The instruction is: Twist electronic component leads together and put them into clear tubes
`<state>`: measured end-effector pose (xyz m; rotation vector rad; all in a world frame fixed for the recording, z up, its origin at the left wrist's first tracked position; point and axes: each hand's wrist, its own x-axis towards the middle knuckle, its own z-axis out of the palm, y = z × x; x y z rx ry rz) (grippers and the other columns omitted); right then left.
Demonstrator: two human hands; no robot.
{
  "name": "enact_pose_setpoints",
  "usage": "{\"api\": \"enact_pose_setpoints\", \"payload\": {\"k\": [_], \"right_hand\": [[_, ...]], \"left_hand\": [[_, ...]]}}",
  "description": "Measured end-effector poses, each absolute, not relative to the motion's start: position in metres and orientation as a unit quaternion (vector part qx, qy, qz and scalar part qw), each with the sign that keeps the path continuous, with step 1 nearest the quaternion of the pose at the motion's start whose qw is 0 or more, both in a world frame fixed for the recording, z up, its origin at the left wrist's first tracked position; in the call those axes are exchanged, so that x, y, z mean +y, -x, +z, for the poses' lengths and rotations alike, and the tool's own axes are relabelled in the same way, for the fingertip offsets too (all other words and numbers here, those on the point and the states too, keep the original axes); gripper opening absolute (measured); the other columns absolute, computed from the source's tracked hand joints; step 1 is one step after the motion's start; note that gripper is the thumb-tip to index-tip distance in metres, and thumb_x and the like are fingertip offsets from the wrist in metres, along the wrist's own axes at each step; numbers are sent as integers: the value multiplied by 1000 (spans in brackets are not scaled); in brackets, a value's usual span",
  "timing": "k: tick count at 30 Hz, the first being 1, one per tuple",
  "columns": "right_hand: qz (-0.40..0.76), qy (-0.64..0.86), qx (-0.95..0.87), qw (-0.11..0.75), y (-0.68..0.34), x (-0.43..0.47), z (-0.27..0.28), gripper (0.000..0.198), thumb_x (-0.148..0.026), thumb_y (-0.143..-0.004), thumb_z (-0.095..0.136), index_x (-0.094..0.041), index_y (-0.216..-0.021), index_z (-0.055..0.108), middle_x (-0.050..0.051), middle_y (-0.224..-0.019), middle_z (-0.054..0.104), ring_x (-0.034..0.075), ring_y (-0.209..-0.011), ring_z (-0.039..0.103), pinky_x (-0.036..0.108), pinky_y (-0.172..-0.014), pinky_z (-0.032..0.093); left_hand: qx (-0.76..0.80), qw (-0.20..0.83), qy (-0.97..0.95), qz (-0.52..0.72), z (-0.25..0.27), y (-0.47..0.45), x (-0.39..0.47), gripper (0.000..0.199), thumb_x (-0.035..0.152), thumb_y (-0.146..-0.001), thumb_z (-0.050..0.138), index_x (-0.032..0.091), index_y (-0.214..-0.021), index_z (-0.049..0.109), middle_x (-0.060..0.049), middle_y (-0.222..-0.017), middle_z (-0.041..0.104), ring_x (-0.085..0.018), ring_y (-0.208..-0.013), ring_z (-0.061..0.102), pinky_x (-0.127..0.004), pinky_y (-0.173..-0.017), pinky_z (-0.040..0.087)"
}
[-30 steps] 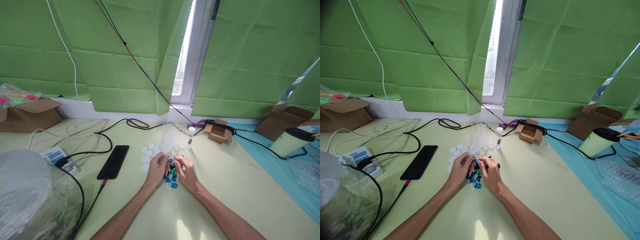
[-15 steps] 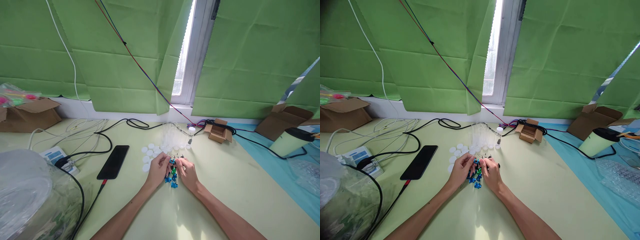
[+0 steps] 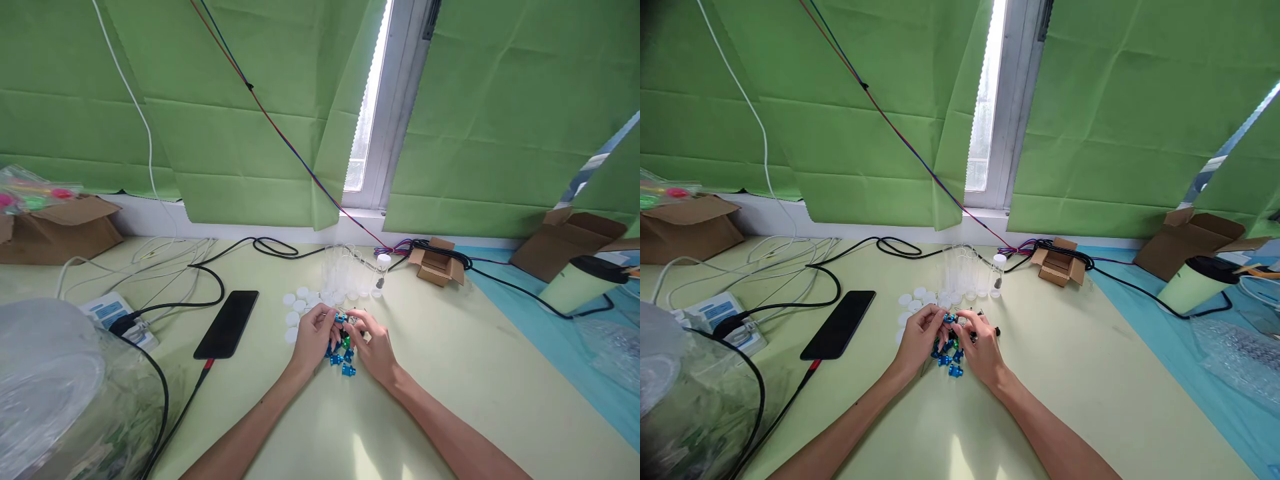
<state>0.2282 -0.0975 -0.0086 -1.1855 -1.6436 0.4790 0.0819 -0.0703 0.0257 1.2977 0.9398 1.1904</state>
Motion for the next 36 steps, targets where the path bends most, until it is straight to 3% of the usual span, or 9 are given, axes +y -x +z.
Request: {"api": "enact_pose_setpoints", "payload": {"k": [7, 13, 21, 25, 28, 30, 33, 36], "right_hand": [[216, 497, -673, 503, -230, -96, -14, 26, -39, -98, 47, -20, -101, 63, 1, -66, 64, 16, -58, 57, 26, -60, 45], [177, 508, -687, 489, -231, -97, -8, 31, -38, -99, 43, -20, -83, 62, 1, -62, 61, 16, -62, 52, 28, -68, 43], [180, 505, -691, 485, -230, -96, -7, 48, -39, -102, 35, -22, -57, 40, -1, -51, 47, 16, -61, 46, 27, -63, 38], [175, 503, -686, 495, -230, -96, -7, 51, -39, -102, 34, -22, -54, 40, -1, -48, 47, 16, -61, 48, 27, -66, 40], [179, 508, -676, 503, -230, -96, -7, 47, -39, -102, 35, -21, -62, 52, -2, -49, 49, 15, -57, 48, 28, -67, 41], [192, 508, -668, 510, -229, -97, -6, 35, -39, -100, 40, -20, -83, 62, -3, -50, 51, 15, -54, 48, 28, -65, 43], [212, 500, -665, 512, -228, -98, -4, 27, -39, -97, 48, -18, -110, 60, -5, -51, 51, 15, -52, 48, 26, -61, 44], [226, 491, -672, 506, -228, -99, -5, 26, -37, -97, 50, -19, -114, 57, -6, -52, 53, 14, -51, 49, 25, -60, 44]], "left_hand": [[385, 537, -564, 495, 22, -82, -71, 31, 48, -85, 60, 19, -73, 58, 3, -50, 58, -11, -36, 49, -22, -38, 37], [367, 539, -578, 490, 17, -82, -69, 30, 46, -87, 58, 19, -74, 57, 4, -50, 58, -11, -37, 49, -22, -39, 38], [360, 544, -588, 477, 13, -82, -70, 30, 47, -89, 57, 19, -77, 57, 4, -53, 58, -11, -39, 50, -21, -39, 39], [358, 545, -589, 478, 13, -83, -70, 30, 46, -89, 58, 18, -78, 58, 4, -54, 59, -10, -40, 50, -21, -40, 39], [362, 549, -572, 490, 16, -83, -69, 31, 47, -87, 59, 18, -74, 57, 3, -53, 59, -10, -38, 50, -22, -39, 40], [372, 548, -557, 501, 19, -82, -69, 32, 47, -85, 60, 18, -73, 57, 3, -53, 60, -10, -37, 50, -22, -38, 40], [384, 546, -542, 511, 24, -81, -69, 31, 47, -84, 62, 18, -73, 57, 3, -52, 59, -10, -37, 50, -21, -38, 40], [386, 548, -544, 505, 26, -80, -70, 31, 47, -84, 62, 18, -73, 57, 3, -51, 60, -10, -37, 50, -22, -39, 40]]}}
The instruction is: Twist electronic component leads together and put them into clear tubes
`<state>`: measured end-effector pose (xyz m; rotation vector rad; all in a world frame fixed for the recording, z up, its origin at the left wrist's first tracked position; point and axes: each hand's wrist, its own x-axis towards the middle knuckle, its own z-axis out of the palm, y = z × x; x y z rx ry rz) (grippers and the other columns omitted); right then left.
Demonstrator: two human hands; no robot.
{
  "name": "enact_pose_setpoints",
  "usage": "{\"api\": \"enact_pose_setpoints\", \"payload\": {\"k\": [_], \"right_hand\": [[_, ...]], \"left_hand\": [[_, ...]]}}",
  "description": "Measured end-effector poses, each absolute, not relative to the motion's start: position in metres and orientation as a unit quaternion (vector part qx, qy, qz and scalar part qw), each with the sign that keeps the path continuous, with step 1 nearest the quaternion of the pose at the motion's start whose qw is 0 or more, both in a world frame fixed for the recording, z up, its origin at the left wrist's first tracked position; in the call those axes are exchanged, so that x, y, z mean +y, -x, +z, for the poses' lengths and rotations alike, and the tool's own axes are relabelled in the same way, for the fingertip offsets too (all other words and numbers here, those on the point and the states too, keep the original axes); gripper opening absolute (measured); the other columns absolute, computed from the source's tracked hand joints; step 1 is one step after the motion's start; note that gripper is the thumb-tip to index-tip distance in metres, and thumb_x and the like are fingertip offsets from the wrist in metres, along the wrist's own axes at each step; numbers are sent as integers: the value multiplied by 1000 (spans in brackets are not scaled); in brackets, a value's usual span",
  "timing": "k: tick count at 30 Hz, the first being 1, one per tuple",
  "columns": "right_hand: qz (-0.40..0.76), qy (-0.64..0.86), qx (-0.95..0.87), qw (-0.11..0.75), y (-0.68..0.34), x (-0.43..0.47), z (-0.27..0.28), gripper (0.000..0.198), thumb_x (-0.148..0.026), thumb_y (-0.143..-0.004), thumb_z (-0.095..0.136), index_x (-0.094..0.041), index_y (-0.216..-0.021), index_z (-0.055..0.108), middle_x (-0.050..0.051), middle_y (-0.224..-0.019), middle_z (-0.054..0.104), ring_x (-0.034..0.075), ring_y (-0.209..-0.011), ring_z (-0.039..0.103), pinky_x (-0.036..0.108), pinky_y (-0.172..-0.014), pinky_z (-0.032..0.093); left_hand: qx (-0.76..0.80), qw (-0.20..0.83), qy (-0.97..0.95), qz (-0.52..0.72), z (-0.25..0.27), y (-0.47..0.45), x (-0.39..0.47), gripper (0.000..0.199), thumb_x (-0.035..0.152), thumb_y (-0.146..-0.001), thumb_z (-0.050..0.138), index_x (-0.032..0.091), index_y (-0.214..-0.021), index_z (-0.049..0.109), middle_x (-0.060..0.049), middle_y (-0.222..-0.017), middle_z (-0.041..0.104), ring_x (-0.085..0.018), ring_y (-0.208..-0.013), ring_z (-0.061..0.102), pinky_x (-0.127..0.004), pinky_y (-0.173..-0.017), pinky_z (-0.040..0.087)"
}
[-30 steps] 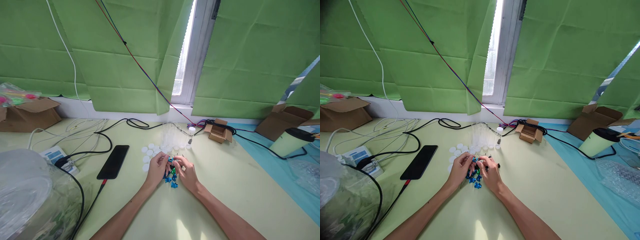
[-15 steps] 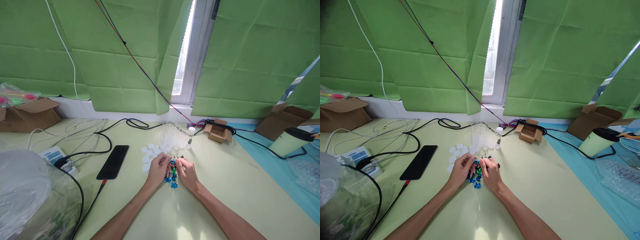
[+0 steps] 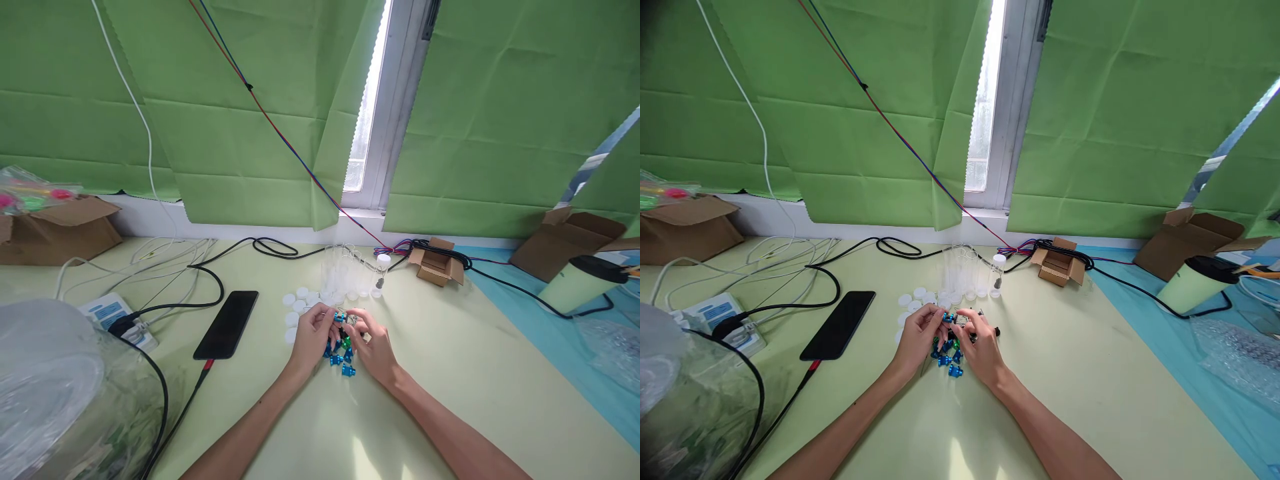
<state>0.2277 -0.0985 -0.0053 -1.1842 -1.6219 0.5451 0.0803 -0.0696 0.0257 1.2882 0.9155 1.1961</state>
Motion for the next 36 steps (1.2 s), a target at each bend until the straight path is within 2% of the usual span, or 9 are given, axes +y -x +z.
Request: {"api": "enact_pose_setpoints", "payload": {"k": [8, 13, 18, 21, 27, 30, 32, 34, 36], "right_hand": [[232, 489, -676, 500, -230, -95, -14, 23, -38, -97, 48, -19, -104, 61, -2, -58, 57, 14, -51, 49, 26, -57, 42], [196, 499, -685, 493, -230, -96, -10, 27, -37, -99, 45, -19, -87, 62, 0, -60, 59, 15, -55, 49, 29, -68, 43], [183, 500, -694, 484, -230, -96, -8, 44, -37, -101, 37, -22, -61, 46, -1, -52, 51, 16, -60, 47, 28, -66, 39], [187, 491, -697, 488, -229, -96, -7, 48, -38, -102, 35, -22, -57, 40, -2, -49, 48, 16, -59, 47, 28, -67, 39], [177, 490, -693, 497, -229, -96, -7, 52, -40, -102, 33, -22, -54, 39, -2, -47, 46, 15, -57, 46, 28, -66, 39], [188, 497, -681, 504, -228, -97, -6, 45, -41, -101, 37, -21, -63, 50, -2, -49, 49, 15, -56, 48, 27, -65, 41], [203, 499, -672, 508, -228, -98, -4, 31, -41, -99, 42, -20, -86, 60, -4, -51, 51, 14, -52, 47, 27, -61, 42], [212, 497, -669, 511, -227, -100, -2, 27, -40, -97, 48, -18, -107, 59, -6, -51, 51, 14, -49, 45, 26, -59, 43], [219, 493, -671, 508, -227, -100, -1, 27, -39, -97, 49, -18, -113, 57, -6, -51, 51, 14, -50, 46, 26, -59, 44]], "left_hand": [[380, 546, -560, 494, 23, -82, -70, 33, 49, -84, 61, 19, -73, 56, 4, -48, 58, -11, -35, 49, -22, -38, 38], [376, 547, -567, 489, 22, -82, -71, 33, 49, -84, 61, 19, -73, 56, 4, -49, 58, -11, -36, 49, -22, -38, 38], [364, 547, -579, 483, 16, -83, -70, 31, 47, -87, 60, 19, -75, 57, 4, -50, 58, -10, -37, 49, -22, -40, 39], [357, 549, -582, 482, 12, -83, -69, 30, 47, -88, 59, 19, -77, 57, 4, -53, 59, -11, -39, 50, -22, -40, 39], [358, 553, -579, 480, 15, -82, -69, 30, 47, -87, 60, 19, -76, 58, 4, -52, 59, -11, -39, 50, -22, -39, 39], [368, 555, -563, 490, 22, -82, -70, 32, 48, -85, 61, 19, -73, 58, 3, -52, 59, -11, -38, 51, -22, -39, 40], [378, 556, -548, 498, 26, -82, -71, 32, 48, -83, 62, 19, -72, 58, 3, -53, 60, -11, -38, 51, -23, -39, 41], [386, 559, -538, 500, 28, -81, -71, 31, 48, -82, 63, 19, -71, 58, 3, -52, 60, -11, -37, 51, -23, -39, 41], [388, 562, -534, 498, 29, -81, -71, 31, 47, -82, 63, 19, -71, 58, 3, -50, 59, -11, -37, 51, -23, -39, 41]]}}
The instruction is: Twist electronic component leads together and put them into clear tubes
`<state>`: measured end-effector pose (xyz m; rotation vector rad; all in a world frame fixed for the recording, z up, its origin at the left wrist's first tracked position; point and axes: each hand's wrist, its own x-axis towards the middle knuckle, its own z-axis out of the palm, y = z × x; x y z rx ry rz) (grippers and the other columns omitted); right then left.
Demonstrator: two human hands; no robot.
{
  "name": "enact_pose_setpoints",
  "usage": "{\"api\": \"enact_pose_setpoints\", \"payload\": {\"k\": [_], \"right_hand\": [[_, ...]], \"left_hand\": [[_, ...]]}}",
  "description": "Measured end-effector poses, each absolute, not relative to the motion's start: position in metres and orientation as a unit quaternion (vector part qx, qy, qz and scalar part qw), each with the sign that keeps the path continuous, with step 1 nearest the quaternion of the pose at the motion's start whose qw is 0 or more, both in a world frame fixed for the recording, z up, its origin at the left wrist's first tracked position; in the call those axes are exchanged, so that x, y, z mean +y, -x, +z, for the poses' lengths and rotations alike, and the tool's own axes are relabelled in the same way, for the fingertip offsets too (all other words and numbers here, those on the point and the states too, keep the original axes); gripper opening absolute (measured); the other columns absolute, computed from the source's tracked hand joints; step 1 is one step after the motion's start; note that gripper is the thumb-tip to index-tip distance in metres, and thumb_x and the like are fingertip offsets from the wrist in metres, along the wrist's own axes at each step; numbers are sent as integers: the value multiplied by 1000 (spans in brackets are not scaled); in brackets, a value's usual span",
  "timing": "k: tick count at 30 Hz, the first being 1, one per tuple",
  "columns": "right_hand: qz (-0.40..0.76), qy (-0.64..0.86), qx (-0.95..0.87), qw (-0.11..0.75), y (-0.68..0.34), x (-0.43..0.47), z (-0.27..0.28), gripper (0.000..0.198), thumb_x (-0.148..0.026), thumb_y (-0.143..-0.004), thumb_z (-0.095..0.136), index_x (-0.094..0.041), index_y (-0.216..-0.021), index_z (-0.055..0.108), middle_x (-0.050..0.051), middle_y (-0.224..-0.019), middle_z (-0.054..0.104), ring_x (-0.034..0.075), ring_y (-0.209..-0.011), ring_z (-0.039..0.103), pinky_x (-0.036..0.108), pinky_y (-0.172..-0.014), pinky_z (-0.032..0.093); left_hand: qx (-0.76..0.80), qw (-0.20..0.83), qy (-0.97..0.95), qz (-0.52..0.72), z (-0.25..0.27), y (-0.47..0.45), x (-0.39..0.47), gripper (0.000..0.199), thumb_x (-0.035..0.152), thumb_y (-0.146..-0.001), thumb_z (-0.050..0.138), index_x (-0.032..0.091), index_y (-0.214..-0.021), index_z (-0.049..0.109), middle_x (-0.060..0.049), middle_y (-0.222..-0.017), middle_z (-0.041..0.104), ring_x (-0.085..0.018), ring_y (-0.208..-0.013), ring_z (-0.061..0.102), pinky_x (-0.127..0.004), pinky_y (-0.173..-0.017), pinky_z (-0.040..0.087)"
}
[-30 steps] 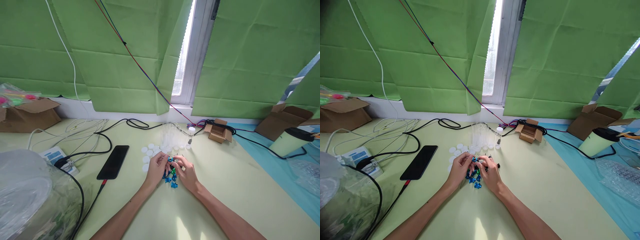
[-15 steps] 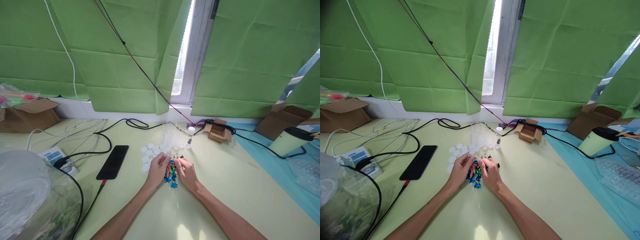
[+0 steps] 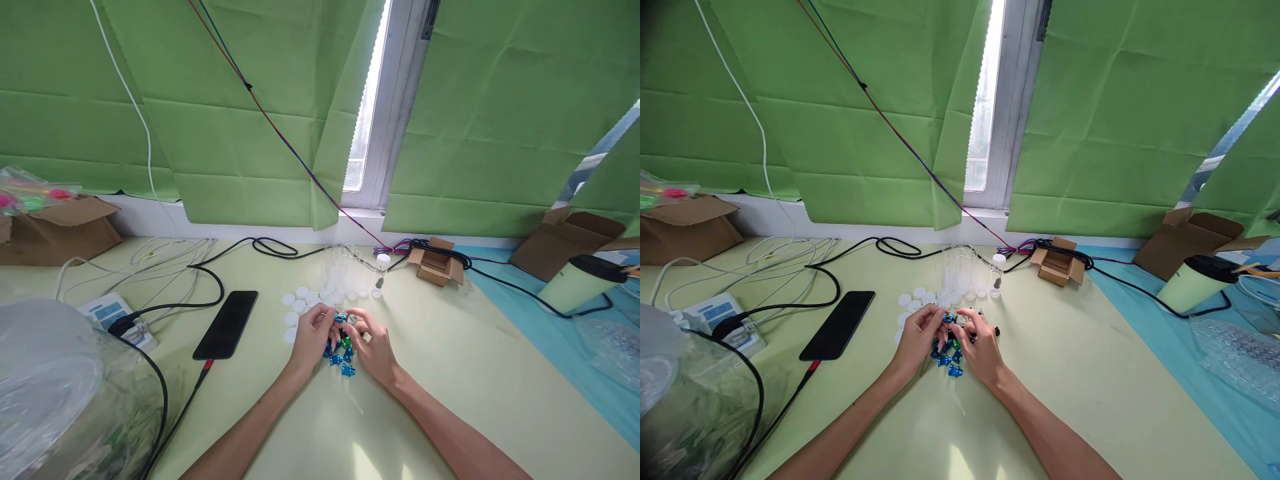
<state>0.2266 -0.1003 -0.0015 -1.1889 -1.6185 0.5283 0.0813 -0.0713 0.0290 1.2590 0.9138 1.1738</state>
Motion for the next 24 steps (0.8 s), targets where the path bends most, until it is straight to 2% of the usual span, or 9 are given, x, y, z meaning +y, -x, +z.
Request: {"api": "enact_pose_setpoints", "payload": {"k": [10, 13, 16, 19, 24], "right_hand": [[230, 490, -674, 503, -229, -98, -10, 25, -40, -98, 47, -19, -103, 60, -2, -58, 57, 14, -51, 49, 25, -56, 43], [209, 496, -677, 501, -230, -97, -9, 27, -40, -98, 47, -18, -97, 63, 0, -61, 62, 15, -54, 51, 27, -61, 45], [184, 500, -686, 496, -231, -97, -7, 31, -40, -99, 44, -19, -86, 63, 0, -57, 59, 16, -58, 52, 29, -68, 45], [183, 496, -691, 494, -230, -98, -5, 39, -40, -101, 40, -20, -73, 59, 0, -54, 56, 17, -61, 51, 28, -66, 43], [180, 489, -697, 494, -229, -98, -3, 50, -39, -102, 35, -22, -56, 42, -1, -49, 48, 16, -59, 48, 29, -66, 41]], "left_hand": [[383, 555, -555, 487, 26, -82, -72, 32, 49, -83, 62, 19, -73, 58, 4, -49, 59, -11, -36, 50, -22, -39, 39], [372, 558, -561, 486, 23, -82, -71, 33, 49, -83, 62, 19, -73, 57, 4, -50, 59, -11, -36, 50, -22, -39, 39], [364, 559, -566, 484, 20, -82, -70, 33, 50, -84, 62, 19, -74, 57, 4, -50, 58, -11, -36, 50, -22, -39, 40], [362, 561, -571, 478, 19, -83, -70, 33, 49, -84, 62, 19, -74, 57, 4, -51, 58, -11, -37, 50, -22, -39, 40], [354, 567, -576, 471, 17, -83, -71, 32, 49, -85, 61, 19, -76, 58, 3, -54, 59, -11, -40, 52, -22, -39, 41]]}}
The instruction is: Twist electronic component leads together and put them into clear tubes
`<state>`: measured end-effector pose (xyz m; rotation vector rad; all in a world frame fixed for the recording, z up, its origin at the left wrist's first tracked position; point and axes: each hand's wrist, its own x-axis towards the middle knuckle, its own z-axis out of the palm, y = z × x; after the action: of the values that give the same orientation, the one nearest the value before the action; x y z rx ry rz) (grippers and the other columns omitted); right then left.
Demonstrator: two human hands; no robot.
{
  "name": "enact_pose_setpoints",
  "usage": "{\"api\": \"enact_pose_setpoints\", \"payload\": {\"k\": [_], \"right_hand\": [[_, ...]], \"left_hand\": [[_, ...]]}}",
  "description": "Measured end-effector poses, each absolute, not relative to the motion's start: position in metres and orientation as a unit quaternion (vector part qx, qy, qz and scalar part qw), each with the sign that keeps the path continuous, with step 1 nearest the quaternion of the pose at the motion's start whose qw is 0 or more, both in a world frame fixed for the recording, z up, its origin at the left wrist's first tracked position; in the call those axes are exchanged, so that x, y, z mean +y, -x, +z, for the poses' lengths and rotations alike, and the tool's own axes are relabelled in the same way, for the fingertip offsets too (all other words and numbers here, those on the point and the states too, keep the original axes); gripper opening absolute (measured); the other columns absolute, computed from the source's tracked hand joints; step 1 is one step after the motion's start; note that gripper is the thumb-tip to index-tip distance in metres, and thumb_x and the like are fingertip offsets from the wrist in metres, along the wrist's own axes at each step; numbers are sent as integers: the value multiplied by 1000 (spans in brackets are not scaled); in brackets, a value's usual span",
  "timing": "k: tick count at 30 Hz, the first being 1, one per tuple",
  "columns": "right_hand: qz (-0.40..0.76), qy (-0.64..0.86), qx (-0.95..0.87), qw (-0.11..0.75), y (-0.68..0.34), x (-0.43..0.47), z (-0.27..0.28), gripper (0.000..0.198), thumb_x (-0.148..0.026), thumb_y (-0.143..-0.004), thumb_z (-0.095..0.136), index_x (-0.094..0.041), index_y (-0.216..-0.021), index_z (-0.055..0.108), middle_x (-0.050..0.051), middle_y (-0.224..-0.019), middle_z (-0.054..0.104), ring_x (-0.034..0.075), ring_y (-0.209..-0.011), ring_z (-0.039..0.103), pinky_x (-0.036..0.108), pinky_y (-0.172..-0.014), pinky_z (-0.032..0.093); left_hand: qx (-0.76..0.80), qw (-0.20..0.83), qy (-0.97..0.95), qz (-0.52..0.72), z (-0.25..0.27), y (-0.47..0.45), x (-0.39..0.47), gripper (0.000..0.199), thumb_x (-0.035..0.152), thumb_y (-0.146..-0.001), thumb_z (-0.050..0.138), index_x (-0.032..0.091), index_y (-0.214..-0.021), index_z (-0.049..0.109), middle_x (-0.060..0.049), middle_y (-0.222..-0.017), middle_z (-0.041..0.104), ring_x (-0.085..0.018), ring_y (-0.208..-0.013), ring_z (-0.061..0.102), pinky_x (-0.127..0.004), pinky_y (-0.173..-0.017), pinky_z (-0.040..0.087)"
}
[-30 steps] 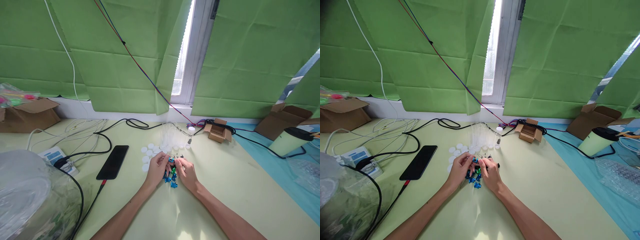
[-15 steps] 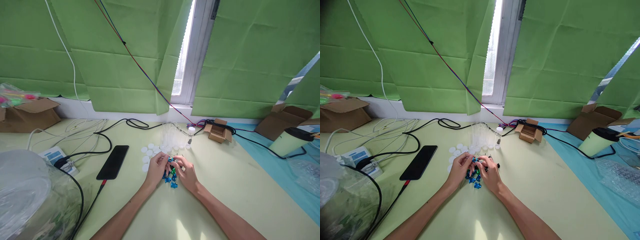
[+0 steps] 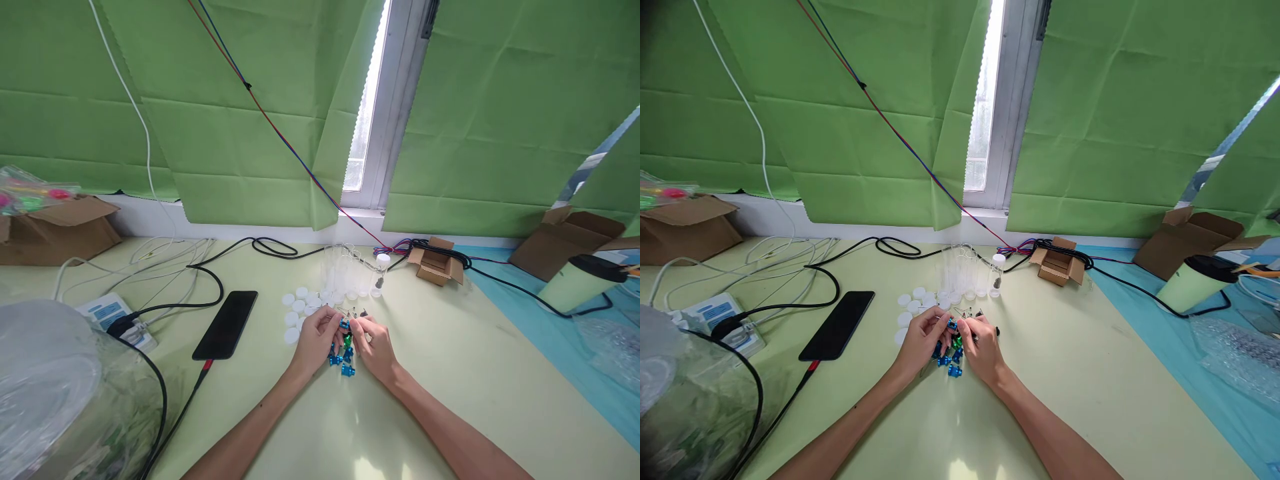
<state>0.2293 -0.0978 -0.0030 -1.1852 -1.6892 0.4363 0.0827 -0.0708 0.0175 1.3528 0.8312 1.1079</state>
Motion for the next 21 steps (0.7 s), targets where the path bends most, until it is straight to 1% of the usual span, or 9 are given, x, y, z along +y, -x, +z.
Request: {"api": "enact_pose_setpoints", "payload": {"k": [4, 7, 9, 11, 13, 15, 17, 21], "right_hand": [[169, 490, -696, 497, -229, -97, -3, 52, -40, -103, 32, -22, -54, 39, -2, -46, 45, 15, -56, 47, 29, -68, 41], [156, 497, -692, 500, -229, -96, -4, 52, -39, -103, 32, -21, -54, 39, -2, -47, 45, 14, -54, 43, 30, -70, 41], [147, 510, -682, 504, -229, -97, -4, 51, -38, -103, 32, -21, -56, 42, -2, -49, 46, 15, -56, 43, 30, -70, 41], [152, 521, -670, 506, -229, -97, -4, 45, -39, -102, 35, -21, -65, 53, 0, -53, 52, 17, -61, 48, 29, -69, 41], [162, 524, -664, 507, -229, -98, -4, 33, -39, -100, 41, -20, -84, 62, 0, -57, 57, 18, -66, 52, 29, -70, 43], [165, 519, -668, 507, -229, -99, -3, 25, -38, -97, 47, -20, -102, 63, -1, -57, 59, 18, -66, 53, 30, -73, 44], [166, 512, -675, 504, -228, -100, -3, 24, -37, -96, 51, -20, -108, 61, -3, -55, 57, 18, -64, 53, 30, -73, 45], [195, 496, -683, 500, -227, -99, -5, 22, -37, -96, 51, -20, -108, 59, -3, -56, 55, 17, -59, 52, 29, -68, 45]], "left_hand": [[353, 567, -581, 466, 16, -83, -71, 32, 50, -85, 61, 19, -76, 58, 3, -52, 59, -11, -38, 51, -22, -39, 41], [356, 570, -574, 469, 17, -83, -70, 32, 50, -84, 62, 18, -77, 59, 3, -53, 60, -11, -38, 51, -22, -39, 41], [360, 573, -561, 477, 19, -83, -70, 32, 50, -83, 63, 18, -76, 59, 3, -54, 61, -11, -38, 51, -22, -38, 42], [368, 575, -545, 487, 21, -84, -71, 32, 50, -82, 64, 18, -74, 58, 2, -55, 61, -11, -39, 52, -22, -38, 42], [376, 576, -529, 496, 24, -83, -71, 32, 49, -81, 65, 19, -73, 59, 2, -56, 61, -12, -41, 53, -23, -38, 42], [380, 580, -518, 501, 26, -83, -71, 31, 48, -80, 66, 19, -73, 60, 2, -56, 61, -12, -42, 54, -23, -39, 43], [382, 581, -517, 500, 27, -82, -71, 30, 48, -80, 65, 19, -73, 60, 3, -54, 60, -12, -42, 54, -23, -40, 43], [385, 570, -534, 491, 26, -82, -71, 31, 48, -82, 64, 19, -74, 59, 3, -50, 60, -11, -37, 51, -23, -40, 41]]}}
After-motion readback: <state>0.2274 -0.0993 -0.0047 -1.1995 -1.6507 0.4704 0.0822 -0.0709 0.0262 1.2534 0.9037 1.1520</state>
